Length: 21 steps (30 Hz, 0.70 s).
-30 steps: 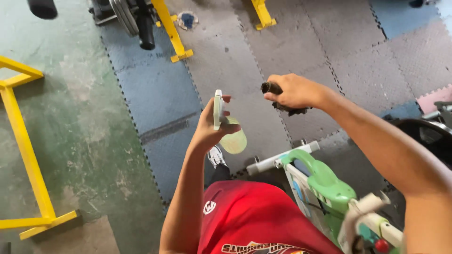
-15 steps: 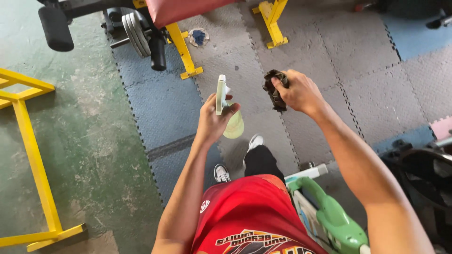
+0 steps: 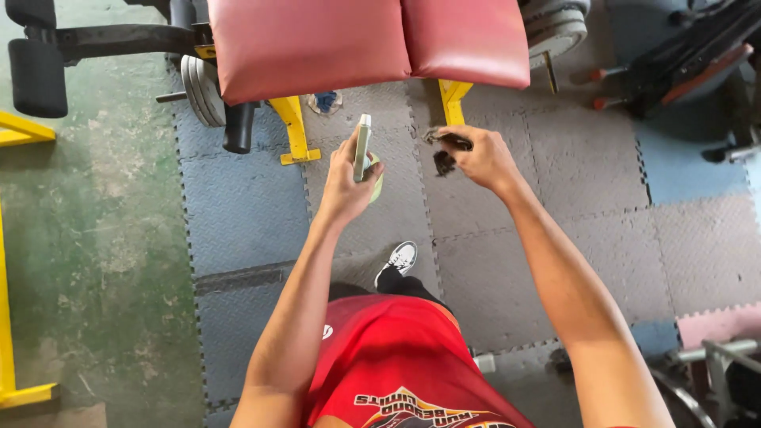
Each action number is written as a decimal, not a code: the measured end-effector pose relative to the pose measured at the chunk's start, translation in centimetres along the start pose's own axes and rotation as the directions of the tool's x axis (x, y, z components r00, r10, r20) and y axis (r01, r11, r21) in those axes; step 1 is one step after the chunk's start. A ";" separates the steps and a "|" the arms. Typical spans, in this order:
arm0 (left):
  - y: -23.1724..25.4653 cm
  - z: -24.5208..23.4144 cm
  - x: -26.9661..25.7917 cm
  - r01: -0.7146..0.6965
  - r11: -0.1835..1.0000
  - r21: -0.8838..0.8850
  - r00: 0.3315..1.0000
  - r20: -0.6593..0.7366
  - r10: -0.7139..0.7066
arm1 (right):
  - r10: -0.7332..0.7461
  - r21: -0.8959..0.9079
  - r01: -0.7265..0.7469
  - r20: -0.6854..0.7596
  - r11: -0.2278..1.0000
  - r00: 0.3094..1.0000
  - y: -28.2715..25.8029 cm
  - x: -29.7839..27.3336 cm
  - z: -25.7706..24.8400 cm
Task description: Cleaning and wiping down various gym machines using a spray bottle and cloth.
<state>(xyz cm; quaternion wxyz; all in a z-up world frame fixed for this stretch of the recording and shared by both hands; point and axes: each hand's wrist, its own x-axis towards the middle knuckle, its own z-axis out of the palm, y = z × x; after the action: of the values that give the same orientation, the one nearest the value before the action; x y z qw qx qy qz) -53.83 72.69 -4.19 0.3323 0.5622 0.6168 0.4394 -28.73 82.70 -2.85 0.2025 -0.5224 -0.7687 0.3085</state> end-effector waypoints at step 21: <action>-8.9 4.5 20.1 -0.030 0.997 0.077 0.935 -0.350 0.056 | -0.062 0.179 0.016 0.256 0.984 0.965 7.4 25.5 5.2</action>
<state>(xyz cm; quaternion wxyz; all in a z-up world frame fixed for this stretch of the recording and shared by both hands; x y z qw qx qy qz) -56.28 93.38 -12.47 0.1870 0.4994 0.6689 0.5179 -36.52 106.90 -11.97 0.1507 -0.4420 -0.7688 0.4368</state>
